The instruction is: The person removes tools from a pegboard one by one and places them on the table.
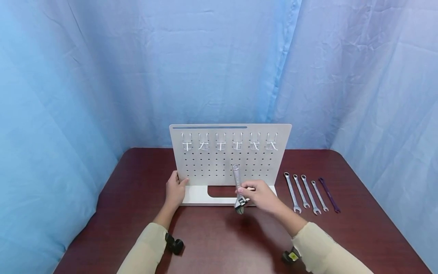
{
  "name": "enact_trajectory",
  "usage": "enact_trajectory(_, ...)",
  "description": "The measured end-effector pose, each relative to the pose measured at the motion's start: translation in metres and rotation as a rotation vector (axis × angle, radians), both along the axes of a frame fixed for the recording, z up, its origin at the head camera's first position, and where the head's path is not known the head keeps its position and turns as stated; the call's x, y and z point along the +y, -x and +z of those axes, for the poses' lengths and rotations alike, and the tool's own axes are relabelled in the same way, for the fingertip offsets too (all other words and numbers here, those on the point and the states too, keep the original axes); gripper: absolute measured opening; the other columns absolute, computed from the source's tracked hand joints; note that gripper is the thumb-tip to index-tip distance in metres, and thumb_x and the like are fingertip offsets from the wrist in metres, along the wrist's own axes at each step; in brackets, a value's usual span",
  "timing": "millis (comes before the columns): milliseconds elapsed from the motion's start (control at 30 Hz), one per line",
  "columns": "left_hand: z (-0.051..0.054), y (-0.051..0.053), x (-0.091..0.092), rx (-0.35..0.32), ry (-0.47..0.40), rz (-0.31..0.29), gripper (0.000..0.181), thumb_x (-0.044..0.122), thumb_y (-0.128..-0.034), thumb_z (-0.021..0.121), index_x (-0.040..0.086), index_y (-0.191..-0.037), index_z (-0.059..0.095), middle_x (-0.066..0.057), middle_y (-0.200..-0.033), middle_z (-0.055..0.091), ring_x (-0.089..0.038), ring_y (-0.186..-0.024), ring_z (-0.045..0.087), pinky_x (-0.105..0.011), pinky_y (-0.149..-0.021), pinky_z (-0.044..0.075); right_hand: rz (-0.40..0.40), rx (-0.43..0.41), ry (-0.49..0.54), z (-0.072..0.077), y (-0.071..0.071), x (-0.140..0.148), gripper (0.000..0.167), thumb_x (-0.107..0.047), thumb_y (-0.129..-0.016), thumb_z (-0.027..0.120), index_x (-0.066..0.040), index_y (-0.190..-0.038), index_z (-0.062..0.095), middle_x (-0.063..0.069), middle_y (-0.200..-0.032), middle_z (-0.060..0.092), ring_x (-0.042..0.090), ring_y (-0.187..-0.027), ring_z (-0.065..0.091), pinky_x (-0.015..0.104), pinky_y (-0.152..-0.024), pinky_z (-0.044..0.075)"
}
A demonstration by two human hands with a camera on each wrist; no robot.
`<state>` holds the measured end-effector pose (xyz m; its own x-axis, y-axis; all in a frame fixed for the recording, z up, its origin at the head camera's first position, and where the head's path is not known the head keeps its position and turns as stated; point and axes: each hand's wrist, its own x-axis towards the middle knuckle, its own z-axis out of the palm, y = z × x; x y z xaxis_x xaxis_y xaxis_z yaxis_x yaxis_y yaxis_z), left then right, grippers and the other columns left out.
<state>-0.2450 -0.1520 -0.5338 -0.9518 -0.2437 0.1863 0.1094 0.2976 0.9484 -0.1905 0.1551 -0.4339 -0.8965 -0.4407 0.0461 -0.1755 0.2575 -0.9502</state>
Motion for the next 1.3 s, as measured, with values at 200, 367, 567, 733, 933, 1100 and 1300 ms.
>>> enact_trajectory(200,0.0,-0.001,0.0,0.005,-0.006,-0.004,0.029,-0.001,-0.0968,0.063,0.001,-0.125,0.055,-0.022,-0.133,0.061,-0.034,-0.129,0.054,-0.048,-0.103,0.048,-0.067,0.002,-0.032,-0.001,-0.001,0.033,0.022,-0.009,-0.1,0.062,0.012,-0.103,0.07,0.011,-0.087,0.07,0.014,-0.079,0.066,0.04,-0.07,0.061)
enact_trajectory(367,0.001,-0.002,0.002,0.0,-0.012,-0.005,0.03,0.0,-0.0972,0.063,0.002,-0.126,0.055,-0.021,-0.135,0.06,-0.033,-0.13,0.054,-0.048,-0.104,0.047,-0.135,-0.006,-0.08,-0.007,0.0,0.06,0.023,-0.008,-0.1,0.062,0.014,-0.105,0.068,0.01,-0.088,0.07,0.015,-0.083,0.066,0.036,-0.071,0.061)
enact_trajectory(567,0.003,-0.001,0.003,0.0,-0.003,-0.013,0.03,0.001,-0.0984,0.062,0.003,-0.127,0.055,-0.02,-0.137,0.059,-0.031,-0.132,0.052,-0.046,-0.106,0.046,-0.231,-0.064,-0.147,-0.016,0.002,0.093,0.025,-0.013,-0.102,0.06,0.011,-0.105,0.067,0.004,-0.074,0.057,0.014,-0.07,0.059,0.043,-0.067,0.061)
enact_trajectory(733,0.004,-0.001,0.004,-0.002,0.001,-0.007,0.029,0.002,-0.0986,0.062,0.003,-0.127,0.055,-0.019,-0.136,0.06,-0.031,-0.131,0.052,-0.046,-0.105,0.046,-0.277,-0.095,-0.184,-0.021,0.001,0.118,0.028,-0.015,-0.103,0.058,0.011,-0.107,0.065,0.005,-0.074,0.057,0.016,-0.07,0.06,0.043,-0.068,0.062)
enact_trajectory(933,0.003,0.0,0.005,0.006,0.003,-0.01,0.032,-0.001,-0.0979,0.061,0.002,-0.129,0.055,-0.021,-0.136,0.059,-0.033,-0.132,0.052,-0.047,-0.106,0.045,-0.348,-0.116,-0.224,-0.024,0.001,0.15,0.032,-0.016,-0.105,0.056,0.014,-0.113,0.063,0.012,-0.085,0.065,0.019,-0.074,0.063,0.043,-0.068,0.061)
enact_trajectory(1100,0.001,-0.001,0.006,-0.001,0.001,-0.012,0.032,-0.002,-0.098,0.061,0.001,-0.13,0.054,-0.022,-0.138,0.058,-0.033,-0.133,0.05,-0.048,-0.107,0.044,-0.372,-0.153,-0.275,-0.026,0.002,0.181,0.031,-0.014,-0.106,0.051,0.015,-0.113,0.06,0.015,-0.091,0.064,0.02,-0.077,0.063,0.043,-0.07,0.061)
enact_trajectory(1300,0.001,-0.002,0.005,-0.001,0.006,-0.006,0.031,-0.001,-0.0978,0.062,0.001,-0.128,0.055,-0.021,-0.136,0.059,-0.033,-0.133,0.051,-0.048,-0.106,0.045,-0.386,-0.189,-0.345,-0.02,0.005,0.217,0.036,-0.016,-0.109,0.041,0.016,-0.115,0.056,0.022,-0.102,0.064,0.023,-0.082,0.065,0.042,-0.07,0.06)
